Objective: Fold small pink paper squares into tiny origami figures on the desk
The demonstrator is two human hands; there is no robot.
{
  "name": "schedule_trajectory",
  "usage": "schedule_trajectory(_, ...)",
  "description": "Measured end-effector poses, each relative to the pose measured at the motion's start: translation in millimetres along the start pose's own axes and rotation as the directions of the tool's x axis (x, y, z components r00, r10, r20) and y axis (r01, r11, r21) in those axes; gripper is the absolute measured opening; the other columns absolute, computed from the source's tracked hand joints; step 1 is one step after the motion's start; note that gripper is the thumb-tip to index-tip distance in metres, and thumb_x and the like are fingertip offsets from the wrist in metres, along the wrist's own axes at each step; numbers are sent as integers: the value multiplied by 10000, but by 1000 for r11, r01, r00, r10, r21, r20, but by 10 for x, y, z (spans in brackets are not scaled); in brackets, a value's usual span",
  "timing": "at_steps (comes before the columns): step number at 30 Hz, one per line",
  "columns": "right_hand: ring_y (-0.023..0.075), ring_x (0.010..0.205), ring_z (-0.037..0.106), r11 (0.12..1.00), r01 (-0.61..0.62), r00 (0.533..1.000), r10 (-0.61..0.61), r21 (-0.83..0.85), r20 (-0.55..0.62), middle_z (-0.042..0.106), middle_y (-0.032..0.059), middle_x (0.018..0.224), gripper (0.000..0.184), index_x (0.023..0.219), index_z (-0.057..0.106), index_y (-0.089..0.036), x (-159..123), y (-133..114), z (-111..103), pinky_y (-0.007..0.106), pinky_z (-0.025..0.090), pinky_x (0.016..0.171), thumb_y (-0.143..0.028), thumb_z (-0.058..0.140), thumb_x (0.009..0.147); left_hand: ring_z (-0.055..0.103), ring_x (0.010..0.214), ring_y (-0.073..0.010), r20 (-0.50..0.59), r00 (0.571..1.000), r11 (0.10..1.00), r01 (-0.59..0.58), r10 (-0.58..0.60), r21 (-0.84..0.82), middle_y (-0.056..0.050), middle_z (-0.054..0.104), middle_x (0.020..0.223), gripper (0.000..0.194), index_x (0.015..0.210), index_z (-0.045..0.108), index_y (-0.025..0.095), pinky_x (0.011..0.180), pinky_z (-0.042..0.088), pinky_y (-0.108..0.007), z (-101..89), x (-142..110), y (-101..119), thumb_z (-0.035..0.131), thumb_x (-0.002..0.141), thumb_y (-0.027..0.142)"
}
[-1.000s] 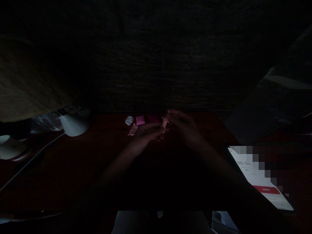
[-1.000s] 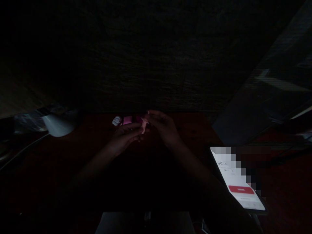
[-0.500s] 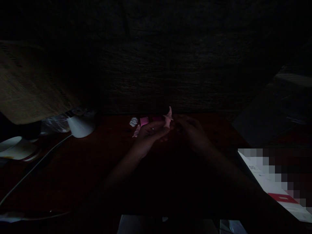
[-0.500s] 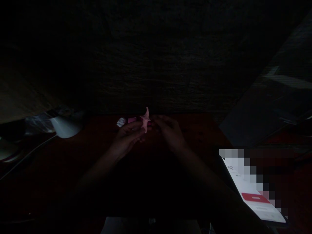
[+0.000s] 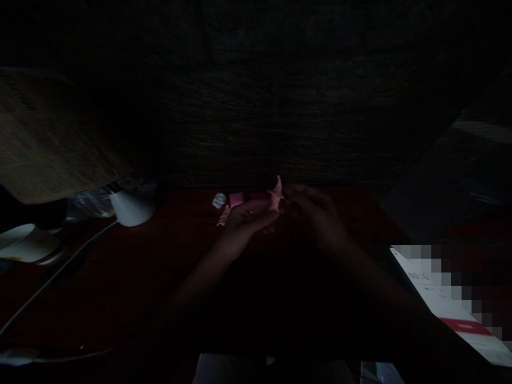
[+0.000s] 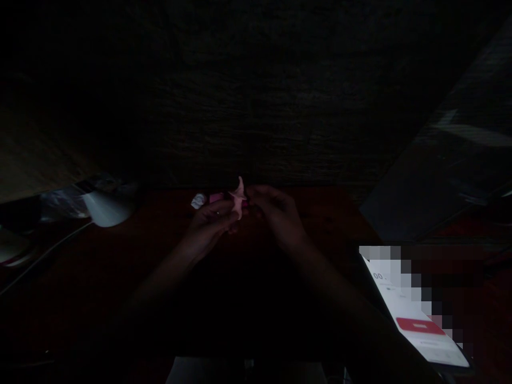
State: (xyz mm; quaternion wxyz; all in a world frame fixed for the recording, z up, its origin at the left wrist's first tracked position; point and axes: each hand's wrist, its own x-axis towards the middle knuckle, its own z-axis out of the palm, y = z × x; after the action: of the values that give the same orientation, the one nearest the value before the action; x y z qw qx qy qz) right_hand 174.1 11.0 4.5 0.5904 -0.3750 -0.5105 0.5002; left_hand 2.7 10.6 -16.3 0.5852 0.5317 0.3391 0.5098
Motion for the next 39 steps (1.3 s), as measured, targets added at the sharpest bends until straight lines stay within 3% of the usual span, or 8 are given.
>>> schedule_trajectory(8, 137, 637, 539, 998, -44, 999, 42, 35, 31, 700, -3, 721, 235, 782, 792, -255, -19, -22, 36, 281, 406, 585, -463, 863, 699, 623, 622, -109, -7, 1000, 1000, -28, 29, 8, -39, 785, 866, 310, 929, 809, 196, 574, 509, -236, 20, -10, 23, 893, 706, 394)
schedule_trajectory(18, 112, 574, 464, 999, 3, 1000, -2, 43, -8, 596, -30, 634, 280, 715, 767, -248, -7, -28, 26, 269, 352, 531, -511, 861, 725, 647, 669, -126, 0, 1000, 1000, -19, 19, 22, -66, 800, 948, 353, 961, 808, 187, 576, 514, -245, 14, -3, -2, 896, 706, 414)
schedule_trajectory(23, 97, 553, 455, 997, -28, 999, 26, 73, 24, 610, -34, 620, 300, 772, 802, -233, -2, -31, 18, 252, 334, 512, -516, 879, 711, 628, 617, -113, -1, 999, 997, -32, 32, 69, -43, 781, 840, 343, 949, 810, 177, 566, 508, -238, 18, -11, -10, 898, 706, 403)
schedule_trajectory(31, 128, 654, 618, 989, -88, 993, 77, 123, 89, 713, -9, 725, 313, 759, 800, -235, -9, -8, 14, 267, 480, 621, -516, 913, 681, 660, 641, -132, -6, 1000, 995, -6, 6, 102, -52, 788, 853, 314, 934, 815, 184, 597, 519, -257, 51, -45, 21, 875, 732, 418)
schedule_trajectory(39, 142, 680, 626, 998, -60, 996, 57, 38, 73, 729, 4, 759, 319, 789, 797, -237, 0, 39, 5, 280, 472, 628, -544, 864, 736, 644, 619, -121, -26, 1000, 998, -7, 9, 62, -44, 779, 825, 268, 883, 804, 185, 594, 509, -253, 70, -44, 26, 870, 738, 401)
